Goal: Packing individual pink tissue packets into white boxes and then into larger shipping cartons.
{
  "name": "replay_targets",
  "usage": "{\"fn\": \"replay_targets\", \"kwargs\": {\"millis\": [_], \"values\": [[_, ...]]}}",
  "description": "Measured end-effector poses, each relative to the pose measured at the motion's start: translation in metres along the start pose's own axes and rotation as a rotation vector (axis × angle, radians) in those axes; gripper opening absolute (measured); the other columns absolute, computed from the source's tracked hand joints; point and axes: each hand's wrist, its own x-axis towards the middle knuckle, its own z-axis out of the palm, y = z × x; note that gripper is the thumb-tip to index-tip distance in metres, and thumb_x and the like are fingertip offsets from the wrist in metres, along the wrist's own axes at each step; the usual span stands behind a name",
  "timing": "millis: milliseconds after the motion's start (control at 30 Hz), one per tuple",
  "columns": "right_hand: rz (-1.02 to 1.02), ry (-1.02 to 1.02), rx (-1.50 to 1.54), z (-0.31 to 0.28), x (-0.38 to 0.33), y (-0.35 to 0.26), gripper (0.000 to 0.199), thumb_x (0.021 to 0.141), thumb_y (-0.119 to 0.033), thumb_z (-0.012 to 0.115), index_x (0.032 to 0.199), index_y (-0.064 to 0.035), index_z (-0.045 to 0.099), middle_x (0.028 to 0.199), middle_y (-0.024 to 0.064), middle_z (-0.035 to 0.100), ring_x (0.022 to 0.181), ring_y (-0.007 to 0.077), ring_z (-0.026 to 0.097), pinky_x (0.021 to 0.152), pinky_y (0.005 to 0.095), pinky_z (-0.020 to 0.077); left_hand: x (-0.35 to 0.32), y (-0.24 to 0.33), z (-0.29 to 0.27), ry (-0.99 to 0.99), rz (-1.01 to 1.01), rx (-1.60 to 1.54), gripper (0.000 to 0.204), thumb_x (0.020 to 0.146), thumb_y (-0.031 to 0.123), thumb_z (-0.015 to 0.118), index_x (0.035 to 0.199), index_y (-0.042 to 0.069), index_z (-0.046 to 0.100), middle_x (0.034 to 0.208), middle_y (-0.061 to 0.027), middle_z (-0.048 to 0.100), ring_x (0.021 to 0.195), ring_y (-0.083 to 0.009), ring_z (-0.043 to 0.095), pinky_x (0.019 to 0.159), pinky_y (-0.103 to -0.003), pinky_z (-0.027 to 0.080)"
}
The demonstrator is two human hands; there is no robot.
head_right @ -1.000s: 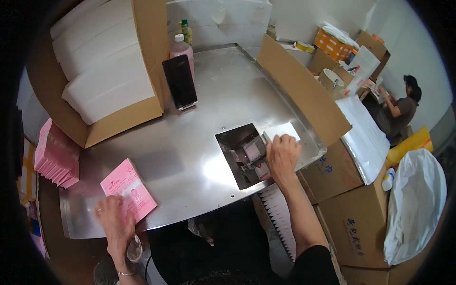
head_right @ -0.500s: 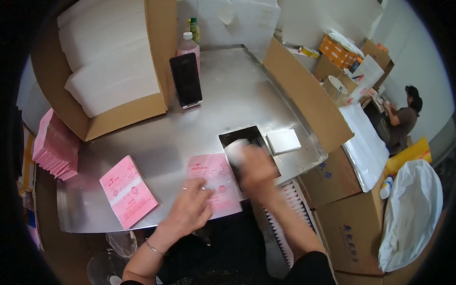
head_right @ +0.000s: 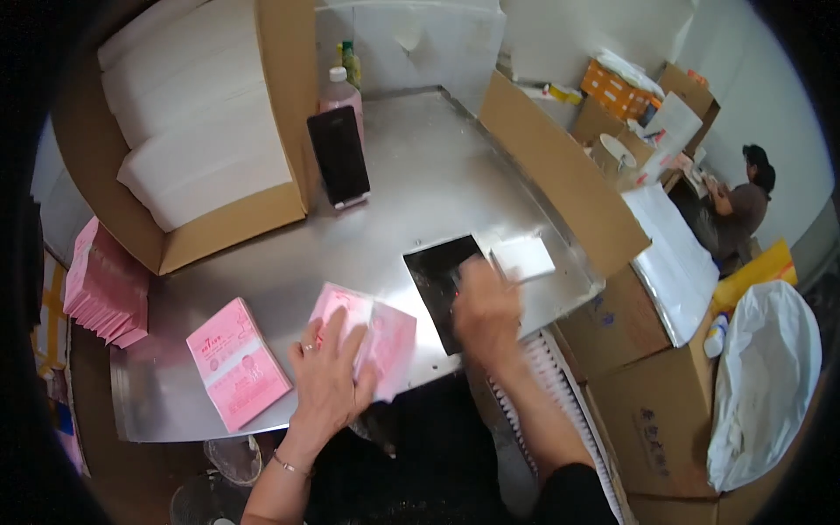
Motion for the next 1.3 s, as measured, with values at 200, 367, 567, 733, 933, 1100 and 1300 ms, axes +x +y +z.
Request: {"fn": "replay_targets", "kwargs": {"millis": [200,367,567,733,933,1100,1300], "values": [[0.173,-0.016,-0.208,0.027,-0.014,0.083,0.017,0.091,-0.015,0.065,0.090,0.0021,0.065,0.089,0.0181,0.057,0.090,0.0338,0.056,0.080,0.0427,0.0481,0.006,0.019,-0.004,-0.099,-0.135,0.034,0.063,0.081,0.051,0.071,0.126,0.009,0.063,0.105,-0.0148,0.053,0.098,-0.0333,0.050,0.083,-0.046,0.038],[0.181,-0.008,-0.173,0.018,-0.005,0.082,0.016,0.094,-0.011,0.061,0.090,0.0030,0.067,0.085,0.0177,0.057,0.087,0.0345,0.056,0.080,0.0466,0.0468,0.014,0.007,-0.017,-0.047,0.008,0.112,0.059,0.081,0.056,0.070,0.112,0.006,0.062,0.103,-0.0141,0.053,0.095,-0.0305,0.052,0.076,-0.043,0.040],[0.135,0.172,-0.085,0.007,-0.011,0.095,0.036,0.078,0.007,0.059,0.113,0.0020,0.065,0.111,0.0158,0.062,0.100,0.0358,0.058,0.084,0.0458,0.0474,0.005,0.019,-0.006,-0.156,0.129,-0.108,0.037,0.084,0.019,0.066,0.117,0.003,0.061,0.116,-0.0197,0.056,0.096,-0.0358,0.055,0.074,-0.046,0.049],[-0.523,-0.110,0.075,-0.021,-0.044,-0.041,0.039,0.079,-0.002,0.061,0.118,0.0021,0.061,0.117,0.0231,0.061,0.109,0.0424,0.061,0.101,0.0633,0.0436,-0.005,0.008,-0.010,-0.219,-0.040,-0.295,0.060,0.071,0.028,0.076,0.124,0.005,0.058,0.108,-0.0195,0.055,0.096,-0.0349,0.055,0.078,-0.044,0.048],[-0.335,-0.522,0.100,0.035,-0.013,-0.072,0.022,0.085,-0.015,0.058,0.104,-0.0056,0.065,0.100,0.0204,0.062,0.095,0.0359,0.062,0.108,0.0755,0.0222,-0.003,0.022,-0.013,-0.099,0.042,-0.237,0.082,0.071,0.025,0.079,0.143,0.002,0.046,0.101,-0.0192,0.052,0.090,-0.0380,0.055,0.077,-0.047,0.046],[-0.179,-0.503,0.035,0.071,-0.002,-0.017,0.023,0.087,-0.012,0.055,0.106,-0.0063,0.066,0.099,0.0136,0.068,0.100,0.0327,0.065,0.102,0.0712,0.0326,-0.013,0.002,-0.012,-0.117,0.036,-0.221,0.063,0.085,0.021,0.073,0.141,0.004,0.051,0.092,-0.0122,0.052,0.084,-0.0281,0.054,0.070,-0.041,0.043],[-0.047,-0.593,0.004,0.041,0.004,0.025,0.019,0.089,-0.017,0.057,0.087,-0.0007,0.067,0.085,0.0244,0.067,0.076,0.0433,0.065,0.070,0.0514,0.0509,-0.021,-0.015,-0.040,-0.178,0.185,-0.478,0.041,0.087,0.021,0.073,0.124,0.004,0.064,0.089,-0.0113,0.058,0.079,-0.0269,0.057,0.068,-0.040,0.044]]}}
